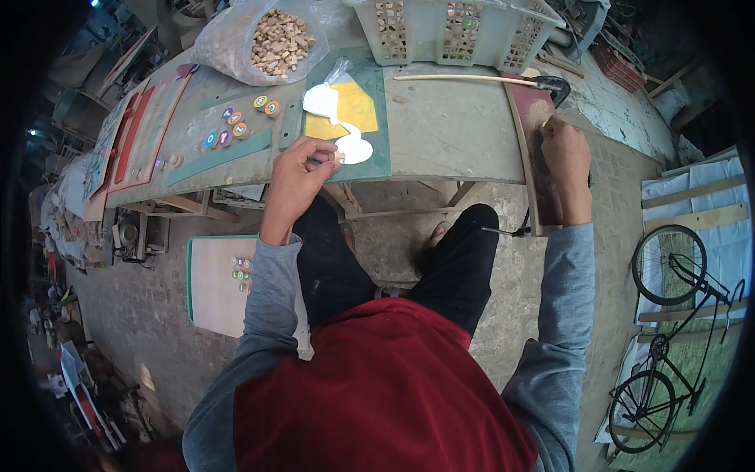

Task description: Assemble small wooden toy components by applying glue and attaching lettered discs.

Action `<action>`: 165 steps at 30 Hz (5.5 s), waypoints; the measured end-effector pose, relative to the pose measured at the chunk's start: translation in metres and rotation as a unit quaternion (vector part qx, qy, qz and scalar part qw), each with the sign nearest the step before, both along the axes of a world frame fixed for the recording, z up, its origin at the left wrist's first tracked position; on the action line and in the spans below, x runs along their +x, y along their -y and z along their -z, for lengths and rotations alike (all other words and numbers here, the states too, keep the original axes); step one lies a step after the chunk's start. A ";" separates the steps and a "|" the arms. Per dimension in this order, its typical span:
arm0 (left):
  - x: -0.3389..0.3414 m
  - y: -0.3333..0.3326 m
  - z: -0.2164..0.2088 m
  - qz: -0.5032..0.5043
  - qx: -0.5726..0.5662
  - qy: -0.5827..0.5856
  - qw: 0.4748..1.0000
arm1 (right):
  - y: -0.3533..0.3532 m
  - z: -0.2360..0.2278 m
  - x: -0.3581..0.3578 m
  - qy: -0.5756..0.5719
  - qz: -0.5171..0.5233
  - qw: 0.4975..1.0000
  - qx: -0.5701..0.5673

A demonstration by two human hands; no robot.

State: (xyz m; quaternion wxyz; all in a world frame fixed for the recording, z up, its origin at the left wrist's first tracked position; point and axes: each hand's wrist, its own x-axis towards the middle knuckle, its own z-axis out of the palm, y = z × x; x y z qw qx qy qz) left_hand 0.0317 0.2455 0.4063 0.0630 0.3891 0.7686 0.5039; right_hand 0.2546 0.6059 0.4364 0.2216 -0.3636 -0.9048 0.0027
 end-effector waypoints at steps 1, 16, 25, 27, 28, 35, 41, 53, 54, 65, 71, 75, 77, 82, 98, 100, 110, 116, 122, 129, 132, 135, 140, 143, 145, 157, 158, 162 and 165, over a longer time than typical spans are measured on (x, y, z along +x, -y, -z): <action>-0.001 0.000 -0.001 -0.001 -0.001 0.000 1.000 | 0.000 0.000 0.000 0.000 0.000 1.000 0.000; 0.018 0.027 0.002 0.049 0.372 0.388 0.842 | 0.017 0.000 0.027 0.033 -0.034 0.999 -0.022; 0.070 0.018 -0.016 0.101 0.389 0.431 0.808 | 0.000 -0.013 -0.027 -0.247 -0.180 0.925 -0.227; 0.084 0.015 -0.022 0.067 0.359 0.372 0.853 | 0.043 -0.023 -0.021 -0.402 -0.242 0.736 -0.488; 0.088 0.016 -0.024 0.071 0.370 0.364 0.852 | 0.072 -0.027 -0.024 -0.437 -0.278 0.639 -0.569; 0.109 0.001 -0.049 0.108 0.352 0.243 0.897 | 0.167 -0.014 -0.015 -0.428 -0.345 0.413 -0.726; 0.114 -0.007 -0.043 0.125 0.357 0.186 0.907 | 0.201 -0.014 -0.013 -0.443 -0.377 0.461 -0.671; 0.112 -0.004 -0.037 0.127 0.333 0.140 0.924 | 0.219 -0.014 -0.016 -0.452 -0.388 0.478 -0.645; 0.112 -0.004 -0.036 0.125 0.332 0.144 0.924 | 0.219 -0.013 -0.015 -0.452 -0.387 0.478 -0.646; 0.106 0.003 -0.040 0.105 0.279 0.057 0.953 | 0.209 -0.009 -0.015 -0.409 -0.443 0.544 -0.584; 0.101 0.012 -0.049 0.095 0.231 -0.012 0.968 | 0.201 -0.012 -0.012 -0.358 -0.481 0.618 -0.509; 0.098 0.018 -0.050 0.088 0.212 -0.053 0.972 | 0.202 -0.025 -0.010 -0.326 -0.491 0.641 -0.491; 0.098 0.020 -0.051 0.085 0.212 -0.056 0.972 | 0.203 -0.028 -0.010 -0.304 -0.498 0.660 -0.473; 0.098 0.025 -0.054 0.074 0.200 -0.087 0.973 | 0.206 -0.028 -0.012 -0.294 -0.498 0.683 -0.446; 0.095 0.033 -0.054 0.058 0.184 -0.127 0.973 | 0.213 -0.033 -0.018 -0.267 -0.501 0.729 -0.382; 0.094 0.038 -0.054 0.052 0.178 -0.132 0.974 | 0.215 -0.031 -0.020 -0.266 -0.501 0.727 -0.386; 0.091 0.034 -0.047 0.048 0.203 -0.130 0.969 | 0.217 -0.023 -0.023 -0.265 -0.482 0.745 -0.377; 0.088 0.031 -0.044 0.047 0.202 -0.152 0.966 | 0.213 -0.023 -0.027 -0.246 -0.488 0.765 -0.339; 0.085 0.030 -0.042 0.055 0.205 -0.166 0.963 | 0.214 -0.022 -0.028 -0.246 -0.487 0.767 -0.338; 0.088 0.025 -0.045 0.065 0.194 -0.169 0.964 | 0.209 -0.020 -0.023 -0.260 -0.489 0.764 -0.331; 0.089 0.023 -0.046 0.066 0.198 -0.166 0.964 | 0.208 -0.020 -0.022 -0.261 -0.488 0.759 -0.343; 0.092 0.022 -0.046 0.060 0.203 -0.157 0.965 | 0.210 -0.020 -0.022 -0.282 -0.484 0.739 -0.375; 0.094 0.019 -0.044 0.051 0.206 -0.159 0.964 | 0.210 -0.019 -0.021 -0.284 -0.478 0.727 -0.402; 0.098 0.017 -0.044 0.036 0.210 -0.134 0.968 | 0.212 -0.018 -0.021 -0.291 -0.465 0.715 -0.433; 0.100 0.014 -0.042 0.030 0.222 -0.125 0.966 | 0.212 -0.015 -0.020 -0.298 -0.458 0.709 -0.446; 0.105 0.016 -0.045 0.057 0.229 0.044 0.971 | 0.203 -0.022 -0.024 -0.269 -0.497 0.707 -0.426; 0.105 0.016 -0.045 0.058 0.229 0.044 0.971 | 0.201 -0.023 -0.024 -0.269 -0.496 0.707 -0.426; 0.106 0.019 -0.048 0.061 0.224 0.051 0.971 | 0.202 -0.024 -0.023 -0.246 -0.485 0.740 -0.395; 0.102 0.024 -0.054 0.079 0.194 -0.016 0.978 | 0.202 -0.020 -0.022 -0.243 -0.484 0.736 -0.406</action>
